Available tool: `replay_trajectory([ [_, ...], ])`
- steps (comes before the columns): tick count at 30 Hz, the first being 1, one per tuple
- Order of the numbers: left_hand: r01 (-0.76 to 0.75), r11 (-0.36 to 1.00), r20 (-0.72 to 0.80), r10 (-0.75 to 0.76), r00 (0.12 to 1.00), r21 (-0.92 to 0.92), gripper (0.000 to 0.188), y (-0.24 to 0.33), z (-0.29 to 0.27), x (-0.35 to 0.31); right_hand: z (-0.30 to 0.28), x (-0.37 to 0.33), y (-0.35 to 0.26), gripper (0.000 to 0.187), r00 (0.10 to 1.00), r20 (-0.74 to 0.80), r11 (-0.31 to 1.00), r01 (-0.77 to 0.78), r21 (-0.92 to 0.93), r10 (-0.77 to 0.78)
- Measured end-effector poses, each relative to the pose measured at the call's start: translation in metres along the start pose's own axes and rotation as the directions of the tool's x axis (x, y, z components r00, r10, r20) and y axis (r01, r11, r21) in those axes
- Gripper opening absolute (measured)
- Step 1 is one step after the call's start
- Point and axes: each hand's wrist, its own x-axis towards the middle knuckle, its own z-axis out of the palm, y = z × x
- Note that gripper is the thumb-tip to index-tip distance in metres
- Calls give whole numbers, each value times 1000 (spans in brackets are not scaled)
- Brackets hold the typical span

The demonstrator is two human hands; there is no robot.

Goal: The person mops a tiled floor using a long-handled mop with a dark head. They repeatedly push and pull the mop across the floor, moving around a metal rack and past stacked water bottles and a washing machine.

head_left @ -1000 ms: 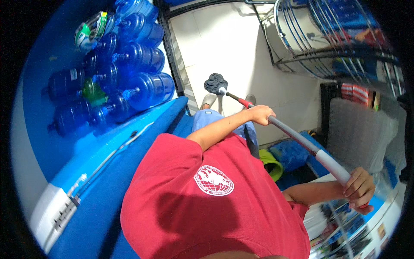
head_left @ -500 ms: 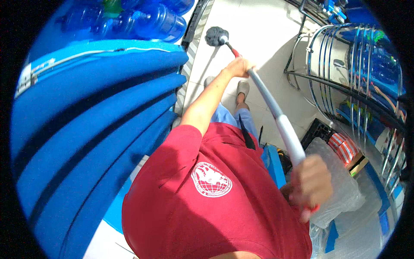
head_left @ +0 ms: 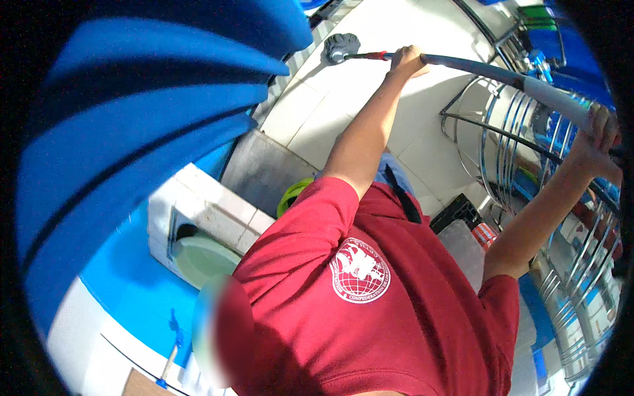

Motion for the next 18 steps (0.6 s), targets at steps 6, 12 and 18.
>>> replay_trajectory([
  [6,103,993,-165,-112,980,-63,29,-67,-12,-63,66,7,65,43,995,94,999,-24,26,21],
  [12,399,916,-240,-395,886,-37,33,-193,-19,-164,127,-93,150,43,935,337,964,-186,190,114],
  [18,586,810,-271,-572,774,-37,32,-232,-30,-201,155,-135,166,35,828,520,888,-383,253,209],
])
